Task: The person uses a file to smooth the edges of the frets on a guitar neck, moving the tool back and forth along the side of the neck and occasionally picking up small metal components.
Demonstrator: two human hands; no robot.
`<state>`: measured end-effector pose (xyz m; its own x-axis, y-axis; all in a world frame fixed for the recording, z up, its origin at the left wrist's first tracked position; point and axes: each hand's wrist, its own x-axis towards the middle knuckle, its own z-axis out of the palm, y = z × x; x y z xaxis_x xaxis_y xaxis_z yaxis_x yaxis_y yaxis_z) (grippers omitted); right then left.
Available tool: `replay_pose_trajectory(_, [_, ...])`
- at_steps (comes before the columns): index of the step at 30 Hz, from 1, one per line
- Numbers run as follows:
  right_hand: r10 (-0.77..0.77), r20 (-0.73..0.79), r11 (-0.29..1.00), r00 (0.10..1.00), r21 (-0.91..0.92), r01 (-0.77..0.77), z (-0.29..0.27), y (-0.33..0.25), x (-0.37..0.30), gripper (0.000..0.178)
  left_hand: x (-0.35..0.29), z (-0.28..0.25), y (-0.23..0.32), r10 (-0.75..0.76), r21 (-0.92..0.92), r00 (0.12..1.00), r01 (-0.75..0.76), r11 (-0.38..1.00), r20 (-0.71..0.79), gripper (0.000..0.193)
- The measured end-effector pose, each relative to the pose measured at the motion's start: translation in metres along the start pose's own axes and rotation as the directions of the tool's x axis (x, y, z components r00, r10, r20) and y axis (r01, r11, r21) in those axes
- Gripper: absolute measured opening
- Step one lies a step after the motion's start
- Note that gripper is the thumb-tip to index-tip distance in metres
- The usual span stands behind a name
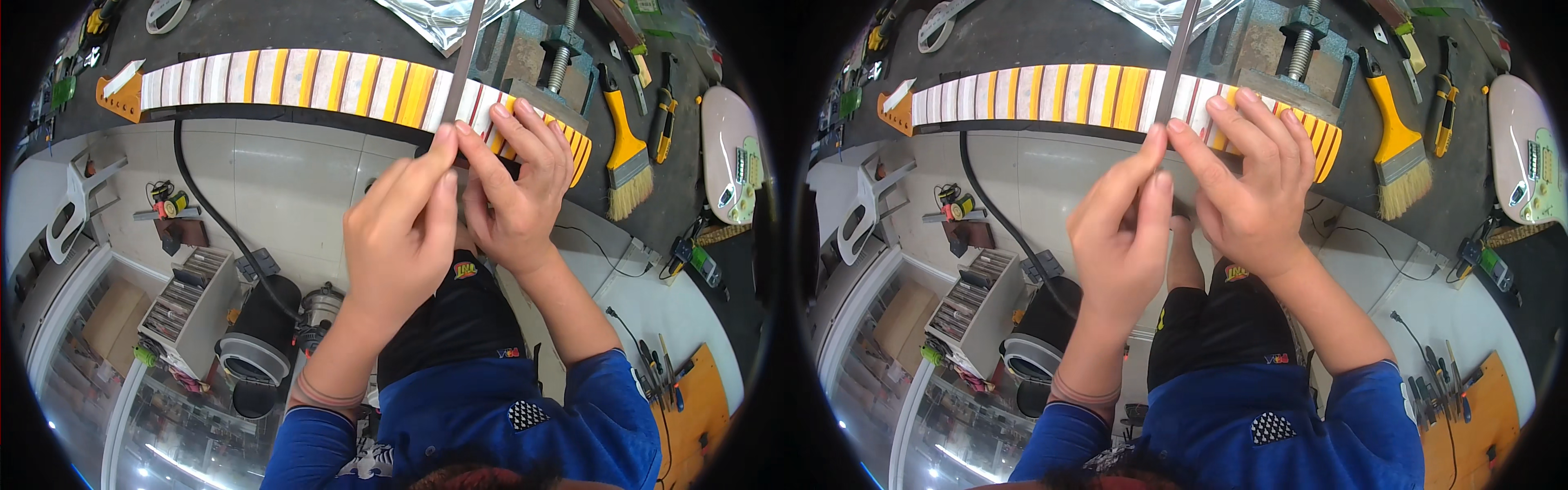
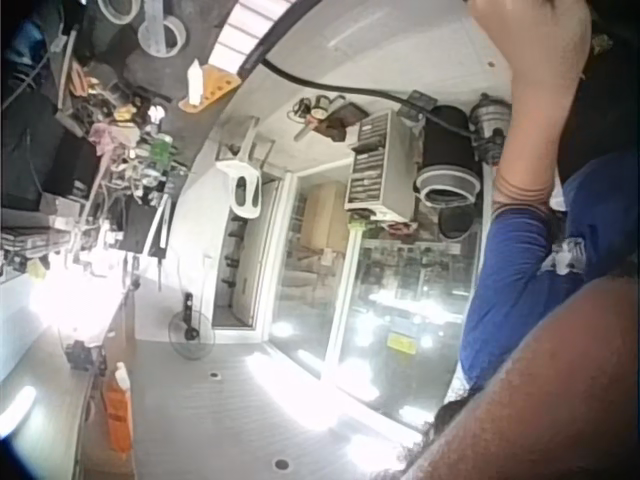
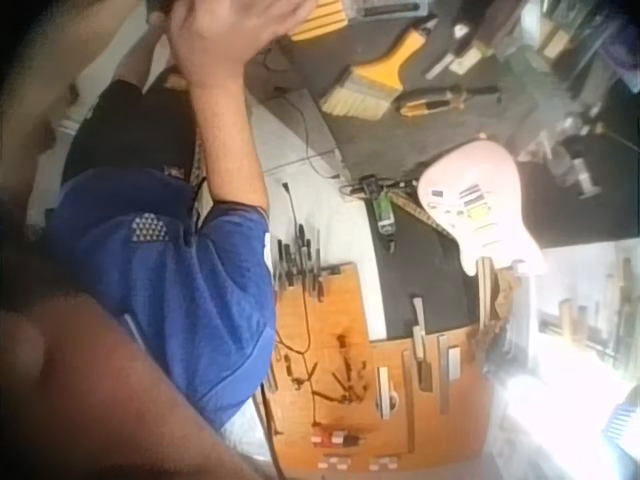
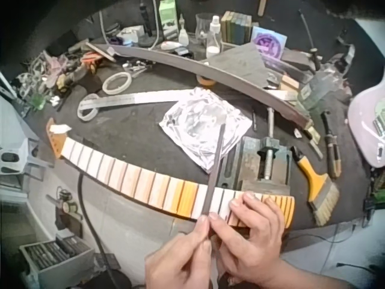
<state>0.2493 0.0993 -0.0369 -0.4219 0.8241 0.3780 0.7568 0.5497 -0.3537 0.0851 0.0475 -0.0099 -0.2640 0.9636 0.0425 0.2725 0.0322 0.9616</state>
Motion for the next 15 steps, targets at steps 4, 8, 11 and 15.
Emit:
replay_pose_trajectory(4, [-0.001,0.016,1.000,1.000,-0.018,0.002,0.000,0.006,-0.006,0.068,-0.040,-0.014,-0.002,0.021,0.135,0.998,-0.029,0.990,0.058,0.047])
replay_pose_trajectory(8, [-0.006,0.012,1.000,1.000,-0.019,0.006,0.000,0.002,-0.003,0.068,-0.099,-0.048,0.008,-0.045,0.289,0.994,0.016,0.957,0.096,0.050])
replay_pose_trajectory(11, [-0.002,0.018,1.000,1.000,-0.014,0.002,0.000,0.000,-0.003,0.068,-0.047,-0.026,0.016,-0.003,0.382,0.995,-0.036,0.924,0.102,0.052])
replay_pose_trajectory(15, [-0.002,-0.005,1.000,1.000,-0.011,0.002,0.000,0.001,0.000,0.068,0.006,0.001,0.011,0.068,0.304,0.997,-0.074,0.950,0.030,0.052])
